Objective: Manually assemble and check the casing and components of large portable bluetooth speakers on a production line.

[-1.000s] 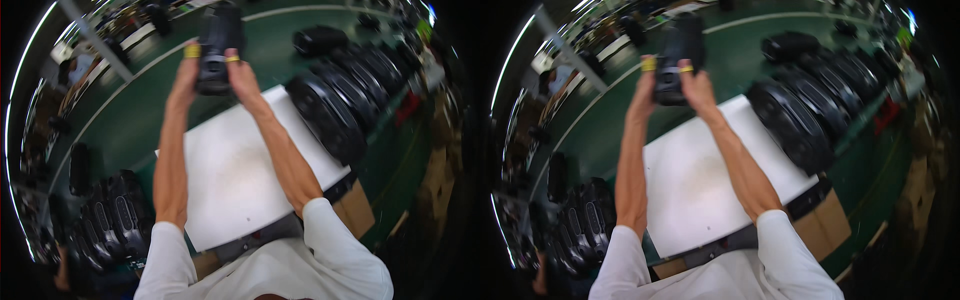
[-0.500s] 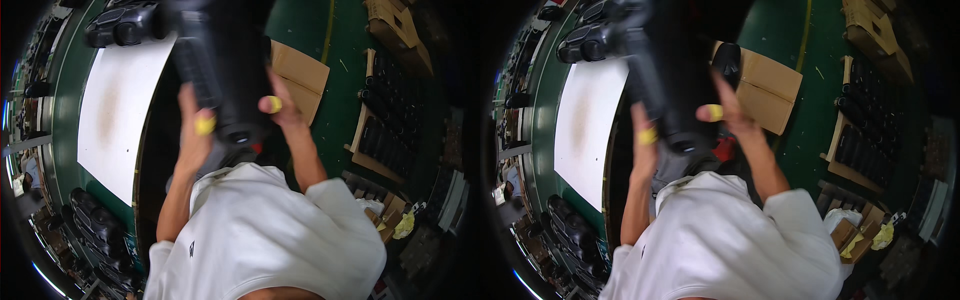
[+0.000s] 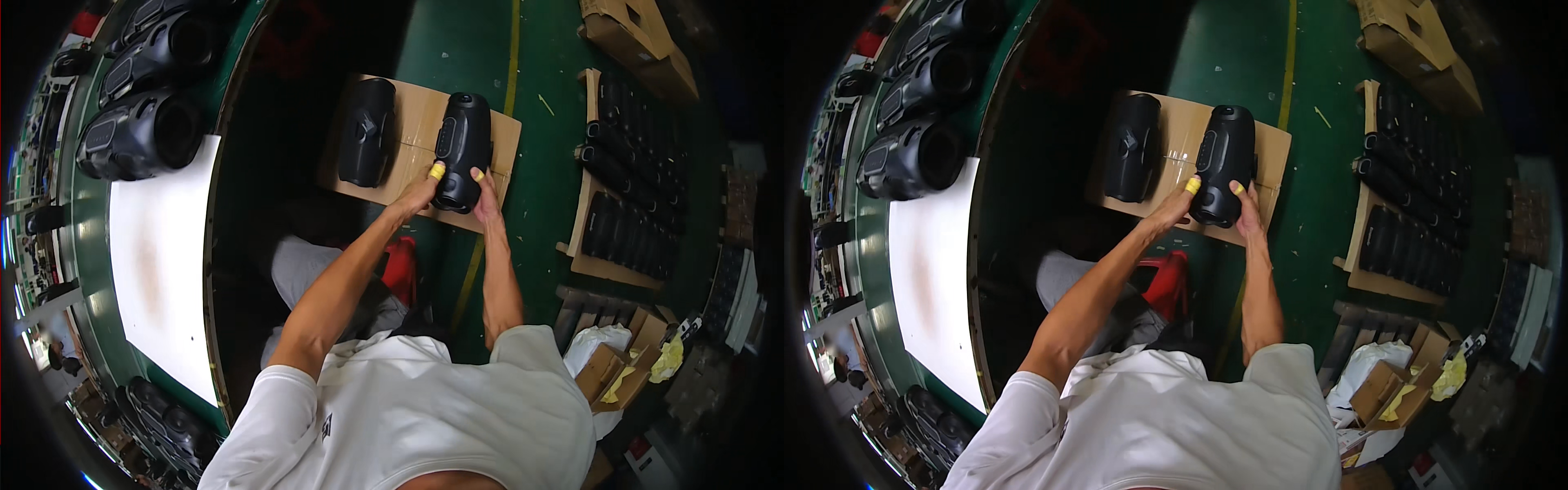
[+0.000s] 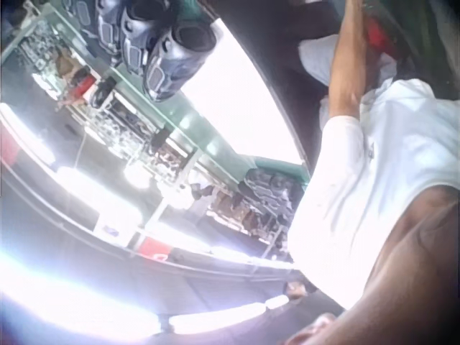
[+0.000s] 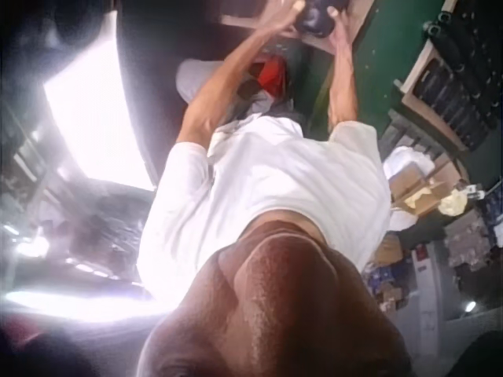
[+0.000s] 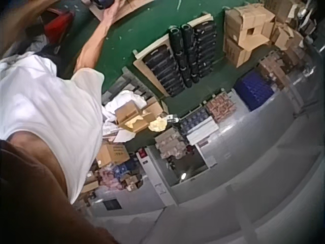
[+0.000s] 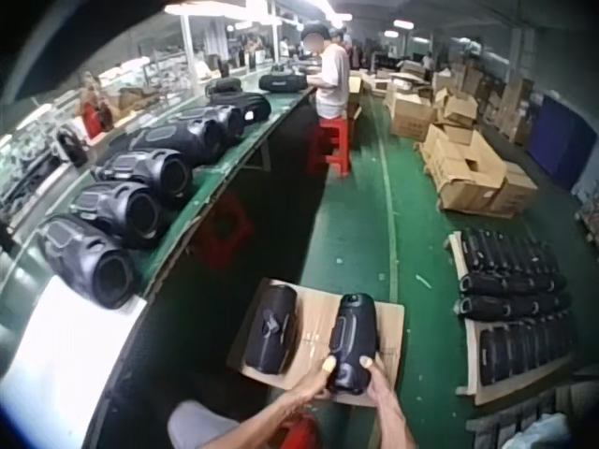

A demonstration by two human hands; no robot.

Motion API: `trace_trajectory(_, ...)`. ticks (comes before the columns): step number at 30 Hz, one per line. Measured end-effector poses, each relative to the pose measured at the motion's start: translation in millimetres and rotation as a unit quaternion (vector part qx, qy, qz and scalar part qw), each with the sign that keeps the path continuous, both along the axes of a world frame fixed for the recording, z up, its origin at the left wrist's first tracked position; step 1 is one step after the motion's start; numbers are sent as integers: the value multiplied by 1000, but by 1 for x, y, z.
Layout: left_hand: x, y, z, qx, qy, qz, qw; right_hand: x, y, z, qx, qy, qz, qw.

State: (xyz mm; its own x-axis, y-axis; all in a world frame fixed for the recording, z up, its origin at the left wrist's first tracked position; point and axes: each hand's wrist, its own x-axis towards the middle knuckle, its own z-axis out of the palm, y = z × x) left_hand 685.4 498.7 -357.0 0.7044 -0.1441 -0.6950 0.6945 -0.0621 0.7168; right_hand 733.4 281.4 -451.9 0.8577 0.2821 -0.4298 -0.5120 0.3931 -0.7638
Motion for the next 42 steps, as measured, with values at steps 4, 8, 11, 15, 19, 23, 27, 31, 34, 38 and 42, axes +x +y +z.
trace_trajectory(4, 9, 59, -50, 263, -163, 16, 951, 27, 31, -37, -197, -61, -38, 978)
trace_trajectory(8, 7, 128, -34, 452, -205, 96, 863, 14, 78, -35, -379, -115, 3, 918)
trace_trajectory(11, 2, 167, -46, 489, -146, 99, 854, 8, 113, -14, -457, -129, 42, 879)
trace_trajectory(15, -2, 181, -73, 367, -72, 88, 923, 14, 130, -2, -523, -134, 62, 839)
trace_trajectory(19, -10, 173, -85, 322, -8, 84, 943, 5, 139, 5, -530, -138, 68, 834)
trace_trajectory(23, -11, 159, -73, 286, 4, 71, 956, -10, 129, -7, -548, -159, 18, 821)
trace_trajectory(27, -13, 161, -72, 300, 3, 58, 952, -24, 131, -10, -569, -115, -10, 814)
trace_trajectory(31, -11, 163, -80, 287, -4, 58, 956, -17, 119, 2, -561, -61, 24, 825)
trace_trajectory(34, -11, 157, -87, 289, -16, 68, 955, -13, 115, 8, -576, -14, 38, 817)
trace_trajectory(38, -8, 147, -87, 262, -10, 78, 962, -8, 107, 4, -593, -67, 49, 801)
trace_trajectory(42, -16, 154, -77, 258, 2, 73, 963, -5, 111, -6, -552, -60, 81, 827)
